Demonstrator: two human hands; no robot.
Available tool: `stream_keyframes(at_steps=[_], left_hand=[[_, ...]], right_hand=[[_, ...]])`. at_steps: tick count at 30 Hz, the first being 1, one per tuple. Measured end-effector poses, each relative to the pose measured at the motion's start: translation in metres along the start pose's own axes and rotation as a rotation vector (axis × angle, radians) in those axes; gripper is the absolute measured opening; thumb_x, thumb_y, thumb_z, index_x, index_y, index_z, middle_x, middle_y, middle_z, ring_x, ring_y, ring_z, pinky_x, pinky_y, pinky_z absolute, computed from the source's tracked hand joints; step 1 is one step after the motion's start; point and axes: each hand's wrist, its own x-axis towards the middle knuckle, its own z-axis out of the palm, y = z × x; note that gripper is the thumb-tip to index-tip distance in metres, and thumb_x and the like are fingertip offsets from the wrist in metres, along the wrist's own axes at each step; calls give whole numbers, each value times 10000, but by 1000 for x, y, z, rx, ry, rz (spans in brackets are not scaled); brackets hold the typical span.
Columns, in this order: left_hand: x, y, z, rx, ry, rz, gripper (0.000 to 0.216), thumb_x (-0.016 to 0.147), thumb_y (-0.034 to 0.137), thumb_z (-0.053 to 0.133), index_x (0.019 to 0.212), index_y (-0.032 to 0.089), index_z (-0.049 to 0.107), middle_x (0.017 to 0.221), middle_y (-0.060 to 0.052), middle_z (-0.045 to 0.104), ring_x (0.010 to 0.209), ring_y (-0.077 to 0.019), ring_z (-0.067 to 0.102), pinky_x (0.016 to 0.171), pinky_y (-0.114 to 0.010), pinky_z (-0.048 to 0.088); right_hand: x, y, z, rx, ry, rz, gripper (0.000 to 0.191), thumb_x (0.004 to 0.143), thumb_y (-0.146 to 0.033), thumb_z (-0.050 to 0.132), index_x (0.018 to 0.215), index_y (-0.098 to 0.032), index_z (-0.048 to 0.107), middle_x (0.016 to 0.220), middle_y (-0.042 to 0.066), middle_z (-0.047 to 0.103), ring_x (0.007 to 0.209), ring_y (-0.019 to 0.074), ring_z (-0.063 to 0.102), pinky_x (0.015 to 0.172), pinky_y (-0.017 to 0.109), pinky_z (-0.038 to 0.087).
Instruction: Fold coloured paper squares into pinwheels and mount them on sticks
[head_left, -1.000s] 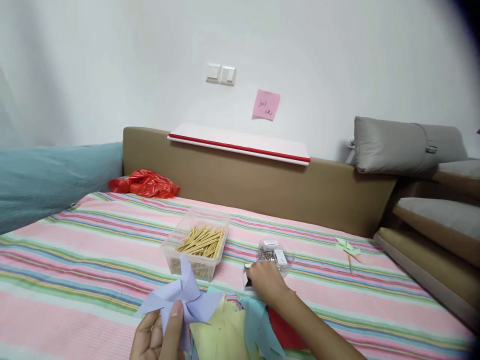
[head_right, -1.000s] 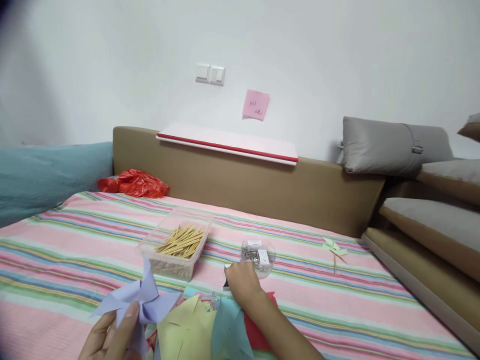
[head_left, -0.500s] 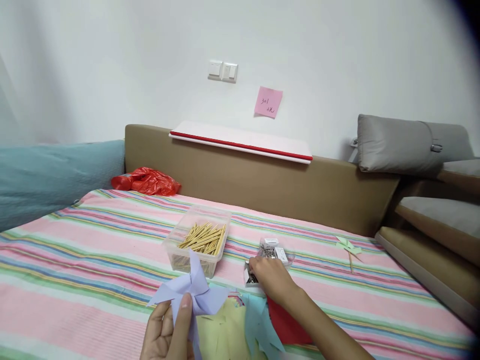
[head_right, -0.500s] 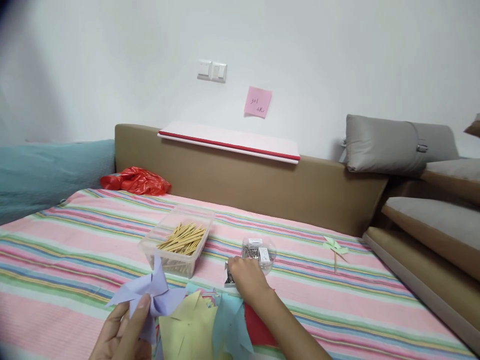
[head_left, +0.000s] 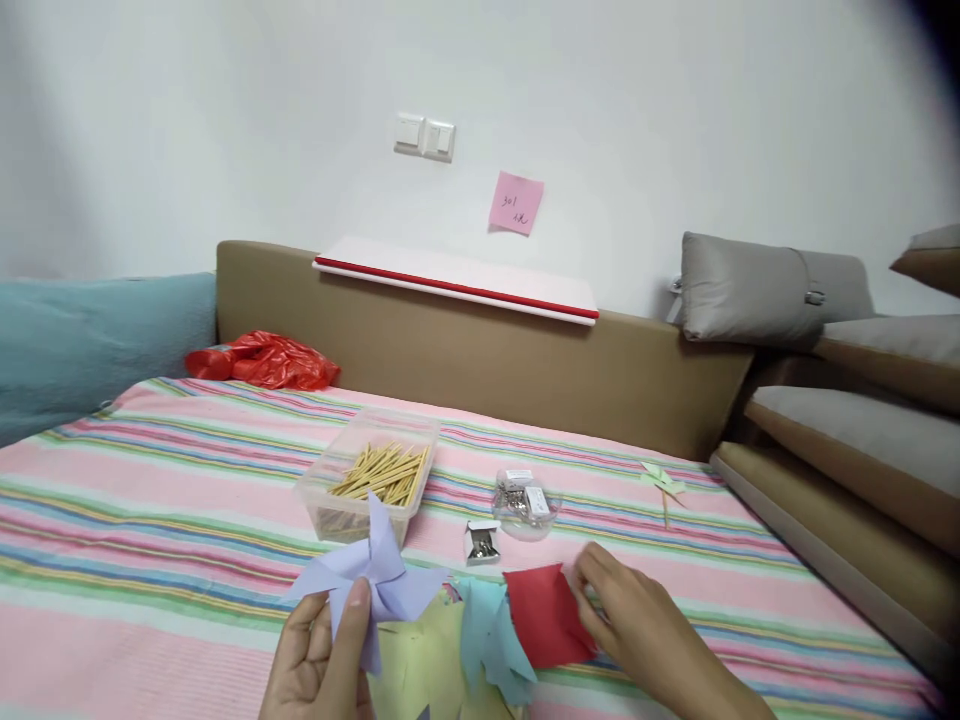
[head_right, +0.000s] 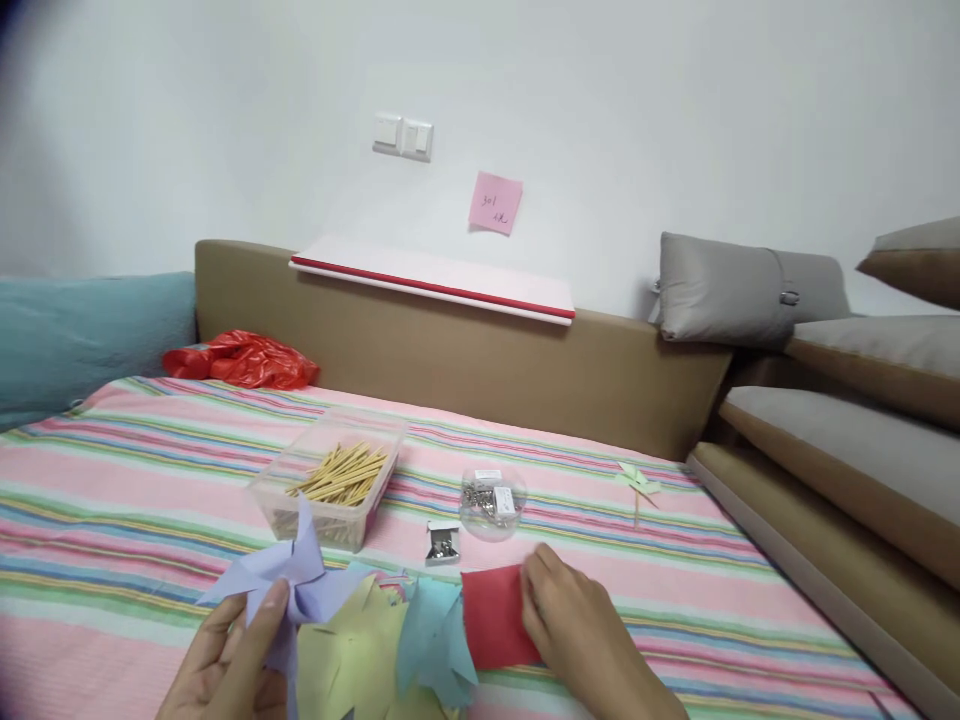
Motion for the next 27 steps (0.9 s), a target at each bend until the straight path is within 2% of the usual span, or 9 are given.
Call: stream_keyframes(at_steps=[4, 8, 11, 13, 16, 20, 27], left_hand=[[-8, -3, 11, 43, -42, 29, 335, 753, 319, 825, 1033, 289, 643, 970, 27, 665, 898, -115, 623, 583, -80, 480], [-28, -6, 24, 95, -50, -60, 293, 800, 302, 773, 1058, 294, 635, 816, 58, 613, 805, -103, 607, 578, -92, 465], [-42, -10, 32, 112, -108, -70, 277, 796, 279, 773, 1037, 288, 637, 725, 72, 560, 818, -108, 617, 615, -102, 472], [-47, -14, 35, 124, -150, -48, 286, 790, 260, 779, 1039, 280, 639, 764, 63, 599, 848, -104, 625, 635, -97, 471], [-50, -20, 38, 127, -200, -14, 297, 788, 259, 788, 1046, 275, 642, 891, 40, 669, 914, -104, 643, 701, -99, 491], [-53, -30, 39, 165, -262, -38, 317, 775, 308, 804, 1041, 288, 633, 964, 36, 692, 957, -113, 653, 723, -108, 501], [-74, -50, 41, 330, -361, -71, 422, 736, 376, 822, 1087, 276, 610, 1100, -3, 700, 1030, -187, 662, 711, -188, 529]], right_hand=[[-65, 29, 25, 135, -125, 86, 207, 922, -143, 388, 915, -198, 588, 949, 90, 629, 840, 243, 647, 732, 351, 467], [-92, 34, 28, 440, -119, 106, 165, 951, -206, 414, 912, -219, 574, 952, 54, 608, 849, 203, 606, 773, 316, 473], [-101, 40, 24, 689, -23, 153, 216, 1010, -326, 388, 1008, -243, 588, 1004, 40, 619, 951, 198, 598, 872, 320, 460], [-106, 45, 28, 768, 44, 213, 220, 998, -353, 425, 1034, -241, 611, 1016, 45, 627, 924, 202, 599, 866, 332, 460], [-107, 47, 47, 784, 91, 267, 178, 926, -322, 531, 976, -220, 668, 912, 38, 604, 732, 186, 561, 712, 317, 464], [-100, 41, 69, 808, 160, 329, 149, 848, -296, 630, 937, -213, 716, 859, 28, 558, 686, 179, 524, 659, 305, 453], [-97, 29, 69, 807, 228, 330, 100, 842, -228, 633, 823, -216, 730, 861, 34, 582, 726, 186, 554, 667, 295, 441]])
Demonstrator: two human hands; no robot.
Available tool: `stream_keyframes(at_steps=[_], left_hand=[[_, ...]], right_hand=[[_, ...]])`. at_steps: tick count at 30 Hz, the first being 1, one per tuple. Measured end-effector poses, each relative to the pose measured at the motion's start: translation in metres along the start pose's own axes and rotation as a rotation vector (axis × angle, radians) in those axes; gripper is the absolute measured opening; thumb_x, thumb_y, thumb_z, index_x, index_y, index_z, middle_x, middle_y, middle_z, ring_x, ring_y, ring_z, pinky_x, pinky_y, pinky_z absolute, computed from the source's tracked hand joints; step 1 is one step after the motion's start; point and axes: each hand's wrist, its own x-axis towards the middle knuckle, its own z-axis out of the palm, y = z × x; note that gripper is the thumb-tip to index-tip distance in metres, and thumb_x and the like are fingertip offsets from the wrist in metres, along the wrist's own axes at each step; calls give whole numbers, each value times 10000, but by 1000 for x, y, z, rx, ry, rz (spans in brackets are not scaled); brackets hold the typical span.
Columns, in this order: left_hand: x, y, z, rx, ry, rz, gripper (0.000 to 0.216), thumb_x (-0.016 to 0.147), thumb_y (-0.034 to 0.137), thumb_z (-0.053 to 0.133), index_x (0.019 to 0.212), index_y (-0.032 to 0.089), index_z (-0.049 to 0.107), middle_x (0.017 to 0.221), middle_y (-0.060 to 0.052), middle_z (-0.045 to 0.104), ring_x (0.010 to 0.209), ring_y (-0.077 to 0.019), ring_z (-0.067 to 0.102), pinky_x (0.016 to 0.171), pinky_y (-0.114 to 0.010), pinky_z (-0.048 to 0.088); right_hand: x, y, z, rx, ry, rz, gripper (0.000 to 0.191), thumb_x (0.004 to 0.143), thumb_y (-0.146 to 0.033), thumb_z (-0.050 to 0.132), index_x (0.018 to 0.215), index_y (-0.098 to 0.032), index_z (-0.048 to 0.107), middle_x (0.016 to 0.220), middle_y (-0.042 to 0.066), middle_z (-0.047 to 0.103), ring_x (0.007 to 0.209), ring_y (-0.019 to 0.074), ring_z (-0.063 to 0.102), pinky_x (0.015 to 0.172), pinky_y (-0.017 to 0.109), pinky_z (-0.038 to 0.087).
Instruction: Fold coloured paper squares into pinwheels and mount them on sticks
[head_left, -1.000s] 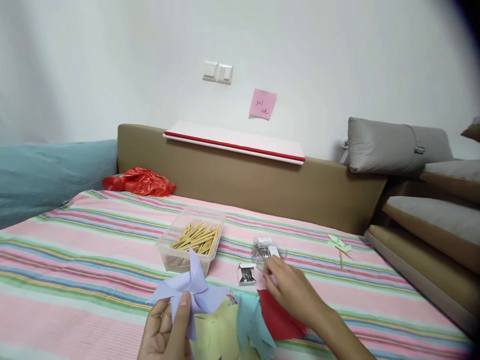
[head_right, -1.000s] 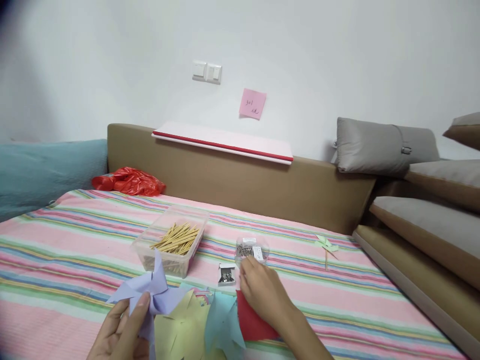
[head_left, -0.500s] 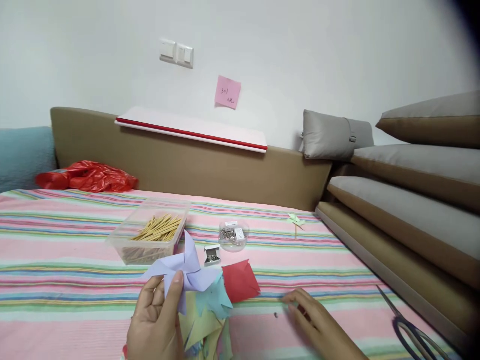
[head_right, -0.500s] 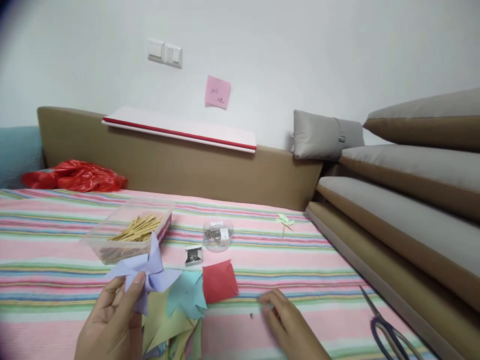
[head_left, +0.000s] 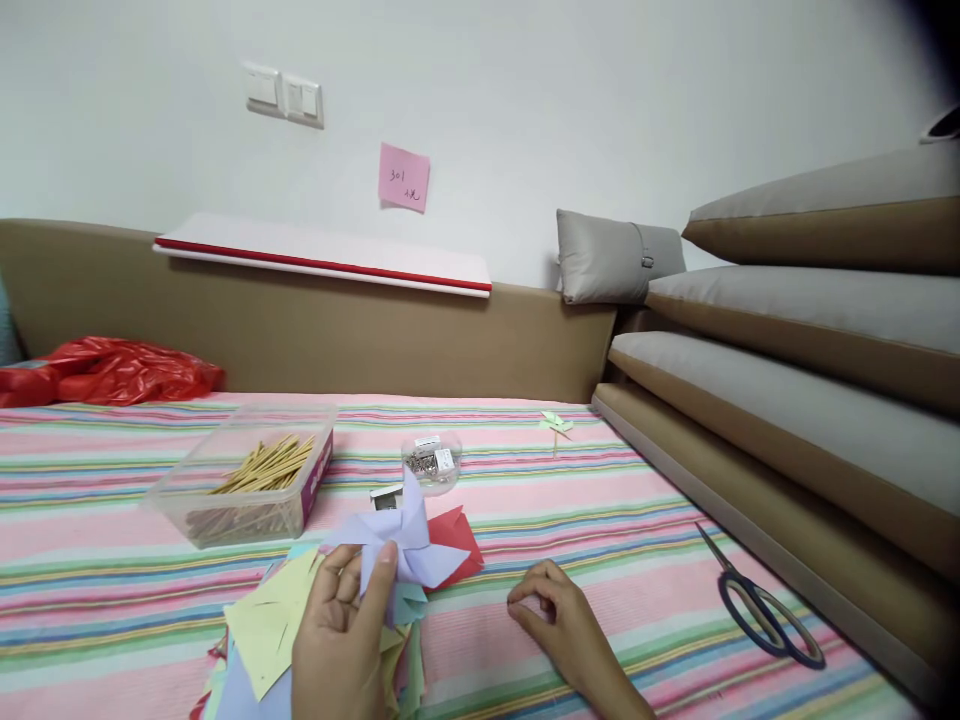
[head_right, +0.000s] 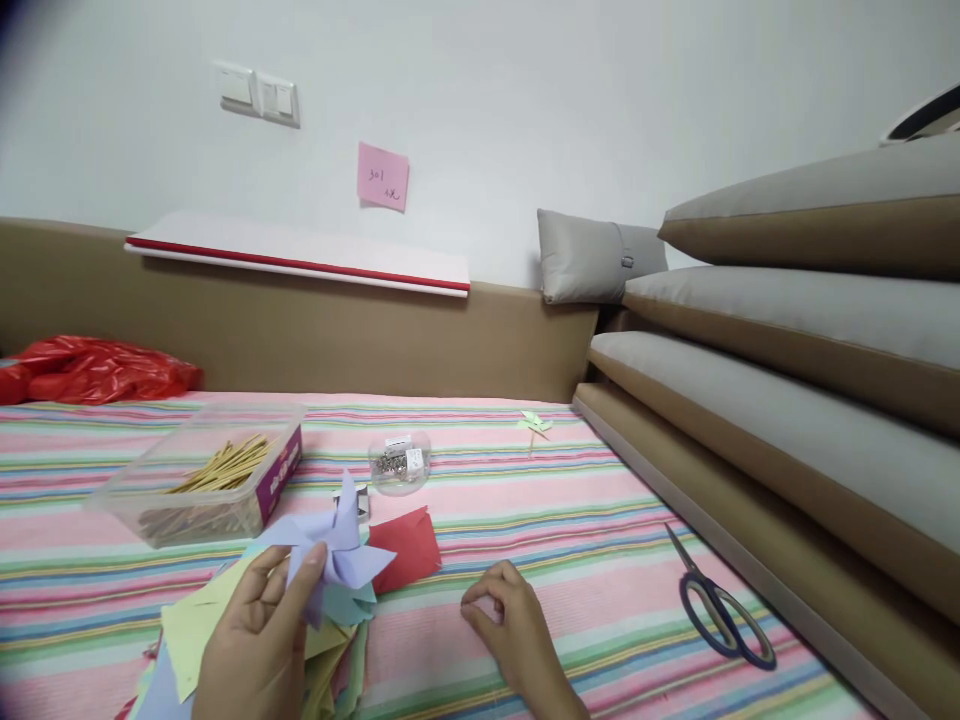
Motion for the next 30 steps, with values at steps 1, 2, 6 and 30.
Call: stream_keyframes(at_steps=[1, 2, 6, 30], left_hand=[[-1, -3, 2, 21, -32, 7, 431, 728, 392, 827, 1079, 270, 608, 1087, -6, 707, 1009, -188, 667, 697, -191, 527], [-2, -6, 3, 44, -67, 15, 440, 722, 405, 830, 1074, 265, 607, 1071, -8, 715, 984, -188, 672, 687, -195, 524], [-2, -15, 4, 88, -124, 27, 454, 719, 410, 832, 1078, 250, 604, 1024, -16, 733, 1012, -201, 673, 753, -222, 528], [1, -31, 5, 169, -150, 19, 475, 737, 430, 821, 1114, 267, 584, 1061, 2, 729, 1003, -169, 669, 803, -215, 503]], right_hand=[[-1, -2, 0, -5, -1, -17, 104, 848, -215, 620, 820, -216, 720, 867, 34, 590, 739, 188, 560, 670, 294, 436], [-1, -3, 0, -11, -5, -37, 105, 851, -200, 610, 825, -216, 710, 870, 33, 598, 750, 189, 563, 676, 294, 431], [1, -8, 0, -32, -18, -108, 109, 840, -137, 584, 840, -211, 664, 832, 19, 608, 762, 190, 561, 704, 299, 421], [1, -8, -5, 10, -45, 10, 127, 820, -115, 607, 847, -210, 687, 909, 39, 595, 933, 225, 583, 837, 326, 456]])
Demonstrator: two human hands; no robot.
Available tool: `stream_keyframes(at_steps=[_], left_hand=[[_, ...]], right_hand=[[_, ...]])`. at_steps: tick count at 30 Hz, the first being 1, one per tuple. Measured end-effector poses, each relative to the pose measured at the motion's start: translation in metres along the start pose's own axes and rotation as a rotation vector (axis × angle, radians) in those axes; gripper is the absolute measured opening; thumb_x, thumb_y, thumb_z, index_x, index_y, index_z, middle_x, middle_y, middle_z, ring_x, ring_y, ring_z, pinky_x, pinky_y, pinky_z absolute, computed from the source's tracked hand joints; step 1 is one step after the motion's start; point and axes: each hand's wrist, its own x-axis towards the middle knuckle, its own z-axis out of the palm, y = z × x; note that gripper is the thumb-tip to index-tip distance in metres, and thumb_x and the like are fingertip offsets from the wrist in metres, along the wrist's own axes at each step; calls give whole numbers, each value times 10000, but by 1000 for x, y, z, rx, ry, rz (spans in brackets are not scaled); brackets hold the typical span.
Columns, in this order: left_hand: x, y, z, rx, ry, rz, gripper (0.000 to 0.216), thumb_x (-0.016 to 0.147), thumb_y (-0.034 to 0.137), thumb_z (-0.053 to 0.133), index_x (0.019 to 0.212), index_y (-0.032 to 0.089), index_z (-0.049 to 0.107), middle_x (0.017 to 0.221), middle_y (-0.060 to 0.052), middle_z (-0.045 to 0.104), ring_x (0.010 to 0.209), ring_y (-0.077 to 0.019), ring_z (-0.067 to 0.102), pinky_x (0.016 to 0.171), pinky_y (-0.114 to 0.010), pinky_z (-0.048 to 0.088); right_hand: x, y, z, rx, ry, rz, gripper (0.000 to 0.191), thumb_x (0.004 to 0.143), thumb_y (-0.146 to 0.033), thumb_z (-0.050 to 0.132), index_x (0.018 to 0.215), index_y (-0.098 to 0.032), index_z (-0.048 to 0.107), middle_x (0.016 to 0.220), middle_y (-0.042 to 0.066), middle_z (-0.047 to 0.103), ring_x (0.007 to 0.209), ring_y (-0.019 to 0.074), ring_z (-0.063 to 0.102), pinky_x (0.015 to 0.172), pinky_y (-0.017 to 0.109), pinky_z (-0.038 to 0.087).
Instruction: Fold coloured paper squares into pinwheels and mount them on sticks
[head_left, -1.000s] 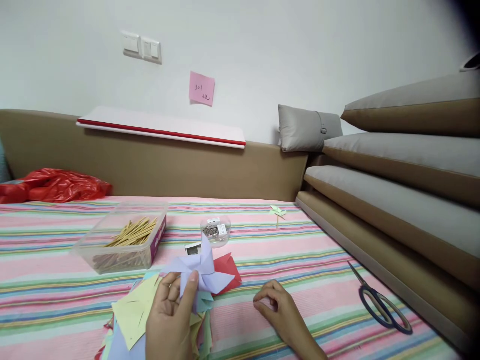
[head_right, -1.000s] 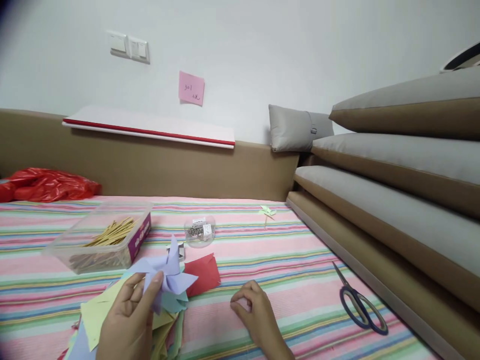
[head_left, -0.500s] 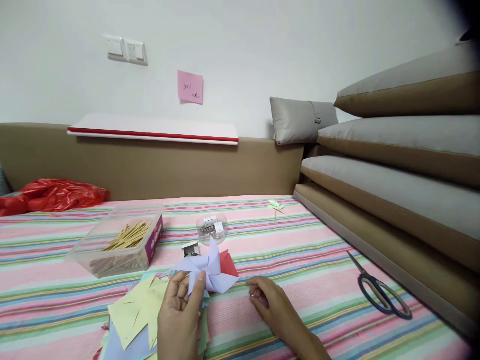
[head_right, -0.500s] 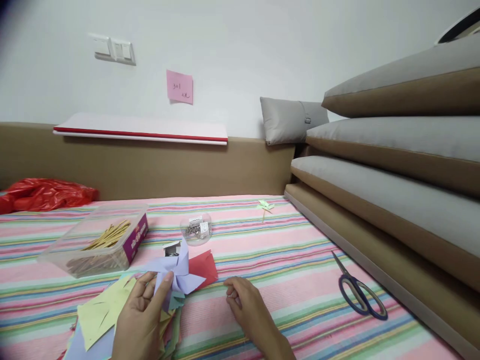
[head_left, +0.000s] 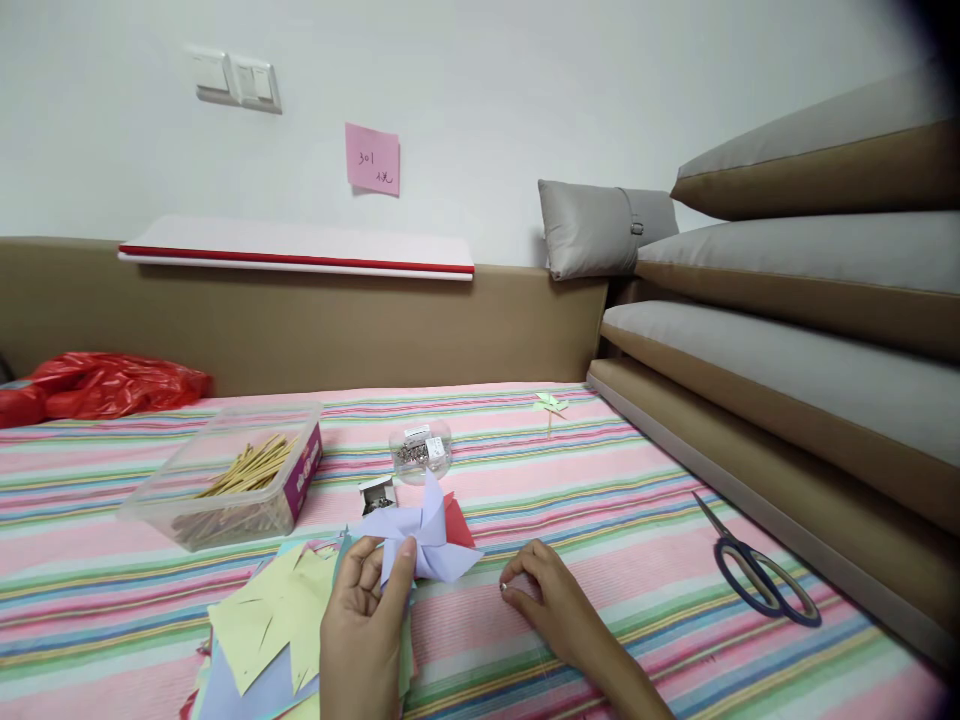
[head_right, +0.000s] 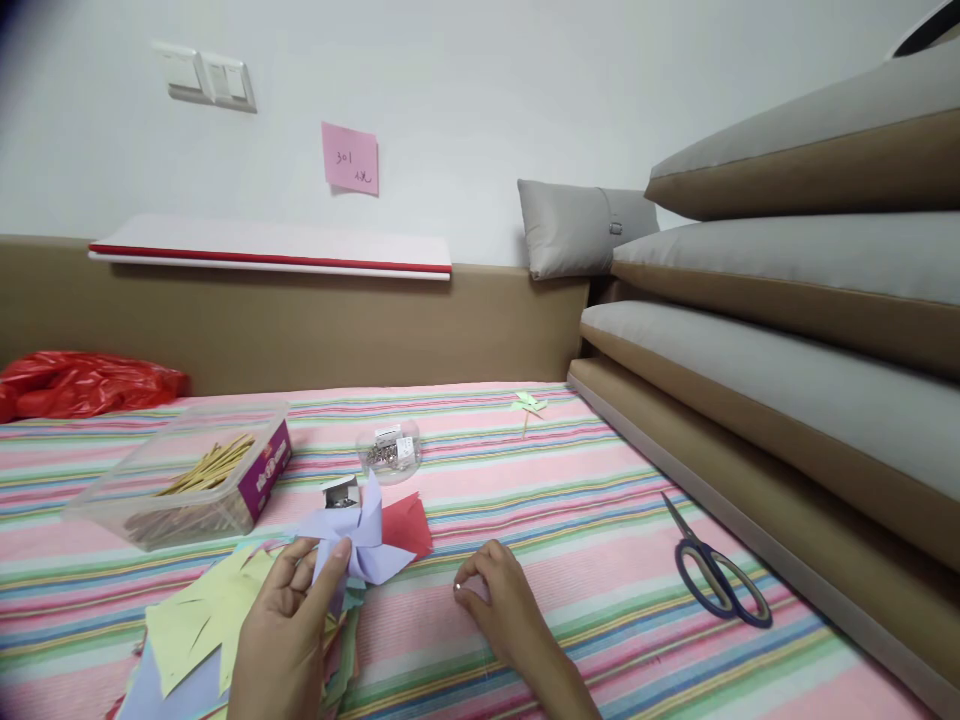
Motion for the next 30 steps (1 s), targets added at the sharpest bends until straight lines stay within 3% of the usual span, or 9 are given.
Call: stream_keyframes(at_steps=[8, 15, 23, 30], left_hand=[[0, -2, 2, 3, 1, -16, 457, 740, 429, 819, 1090, 262, 579, 1077, -5, 715, 1026, -177, 665, 795, -210, 501], [-1, 0, 3, 32, 10, -6, 408, 758, 418, 806, 1051, 259, 572, 1030, -5, 726, 1003, -167, 660, 782, -194, 500], [0, 0, 3, 8, -3, -10, 433, 747, 418, 816, 1072, 256, 580, 1047, -4, 727, 977, -158, 670, 779, -194, 508], [0, -2, 3, 1, -7, -13, 426, 740, 402, 825, 1061, 257, 585, 1039, 7, 725, 978, -161, 678, 777, -197, 509]], right_hand=[[-5, -8, -1, -33, -9, -70, 122, 847, -103, 571, 798, -206, 613, 882, 30, 586, 866, 218, 564, 794, 332, 433], [-2, -8, -10, 56, -148, -159, 221, 887, -134, 592, 999, -263, 732, 1010, 31, 622, 980, 196, 598, 896, 318, 456], [5, -6, -23, 165, -240, -160, 197, 920, -202, 577, 975, -241, 761, 984, 34, 652, 845, 161, 617, 749, 265, 491], [6, -3, -21, 206, -238, -101, 118, 842, -193, 676, 904, -220, 772, 961, 27, 649, 747, 146, 605, 676, 250, 489]])
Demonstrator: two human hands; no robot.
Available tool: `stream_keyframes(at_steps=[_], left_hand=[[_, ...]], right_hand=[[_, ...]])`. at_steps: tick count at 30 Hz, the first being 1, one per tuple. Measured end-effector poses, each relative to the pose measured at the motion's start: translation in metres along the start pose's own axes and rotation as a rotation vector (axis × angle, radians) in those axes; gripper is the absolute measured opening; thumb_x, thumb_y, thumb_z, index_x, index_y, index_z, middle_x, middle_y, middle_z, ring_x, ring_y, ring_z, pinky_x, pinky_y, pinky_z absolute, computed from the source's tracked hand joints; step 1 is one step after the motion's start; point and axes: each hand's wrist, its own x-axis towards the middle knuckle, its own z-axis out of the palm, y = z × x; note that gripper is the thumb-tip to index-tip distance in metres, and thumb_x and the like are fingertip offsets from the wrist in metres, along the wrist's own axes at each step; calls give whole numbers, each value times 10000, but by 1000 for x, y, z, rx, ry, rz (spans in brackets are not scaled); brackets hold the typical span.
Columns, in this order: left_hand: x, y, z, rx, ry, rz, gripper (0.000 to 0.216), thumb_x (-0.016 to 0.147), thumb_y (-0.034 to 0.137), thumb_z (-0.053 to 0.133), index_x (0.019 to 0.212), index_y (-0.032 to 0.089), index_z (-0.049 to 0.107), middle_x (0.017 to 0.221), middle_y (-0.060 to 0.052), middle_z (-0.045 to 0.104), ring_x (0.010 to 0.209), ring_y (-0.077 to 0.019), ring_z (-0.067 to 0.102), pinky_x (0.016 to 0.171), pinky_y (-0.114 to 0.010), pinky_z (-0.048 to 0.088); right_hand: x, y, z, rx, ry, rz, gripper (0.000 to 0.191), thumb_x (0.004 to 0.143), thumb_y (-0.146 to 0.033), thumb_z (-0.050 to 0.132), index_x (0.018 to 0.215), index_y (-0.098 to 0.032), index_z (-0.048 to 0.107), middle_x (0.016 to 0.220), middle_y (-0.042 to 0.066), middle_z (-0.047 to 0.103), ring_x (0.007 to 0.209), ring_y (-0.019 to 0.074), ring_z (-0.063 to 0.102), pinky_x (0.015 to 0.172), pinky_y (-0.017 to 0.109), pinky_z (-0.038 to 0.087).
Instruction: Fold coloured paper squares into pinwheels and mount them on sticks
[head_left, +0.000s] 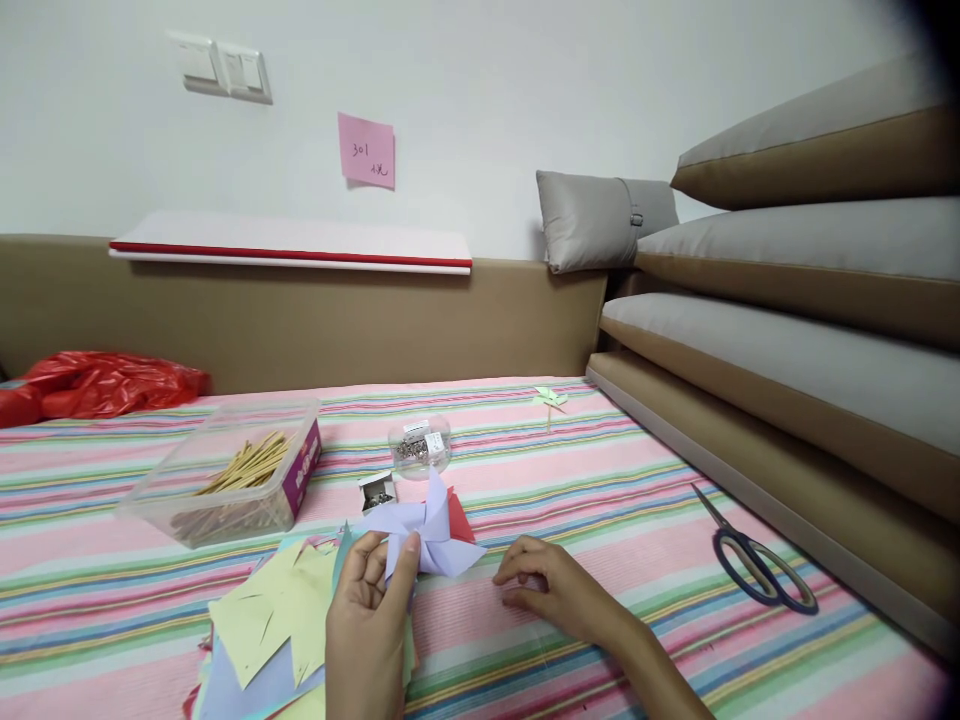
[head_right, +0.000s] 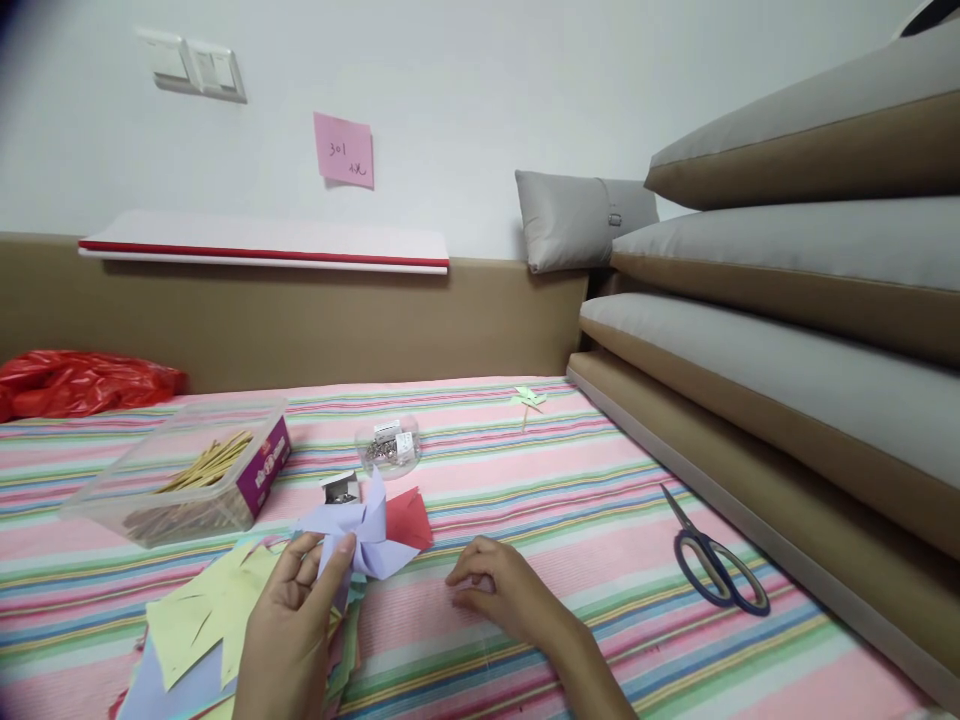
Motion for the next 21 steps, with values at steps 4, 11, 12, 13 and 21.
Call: stream_keyframes(at_steps=[4, 11, 12, 13, 21], left_hand=[[1, -1, -1, -8, 4, 5, 403, 748, 413, 818, 1044, 266, 587, 1005, 25, 731, 978, -145, 677, 782, -177, 503], [2, -2, -4, -15, -9, 2, 438, 718, 435, 840, 1029, 273, 577, 1005, 24, 750, 963, -141, 669, 784, -177, 496], [3, -3, -4, -16, -8, 1, 446, 710, 441, 844, 1025, 274, 576, 998, 25, 751, 954, -140, 667, 781, -177, 496], [3, -3, -4, -18, -7, 2, 451, 706, 448, 844, 1024, 275, 575, 996, 26, 751, 949, -138, 665, 780, -177, 495], [1, -4, -5, 28, -60, 61, 411, 744, 460, 809, 1019, 265, 575, 963, 17, 726, 977, -169, 650, 792, -206, 495]], right_hand=[[1, 2, 0, -9, 4, 0, 56, 819, -182, 710, 814, -212, 758, 936, 24, 648, 761, 153, 601, 678, 250, 472], [-7, -6, 1, -80, 2, -17, 89, 856, -161, 667, 788, -217, 680, 927, 9, 602, 816, 165, 569, 718, 270, 436], [-8, -7, 1, -92, -1, -19, 88, 862, -161, 657, 797, -219, 670, 929, 9, 590, 823, 167, 561, 724, 273, 433], [-9, -8, 2, -103, -3, -23, 87, 867, -160, 647, 805, -220, 660, 926, 8, 580, 839, 172, 553, 736, 278, 431], [-19, -39, -5, -85, 70, -15, 127, 979, -255, 517, 859, -232, 554, 898, -3, 529, 836, 171, 529, 769, 296, 429]])
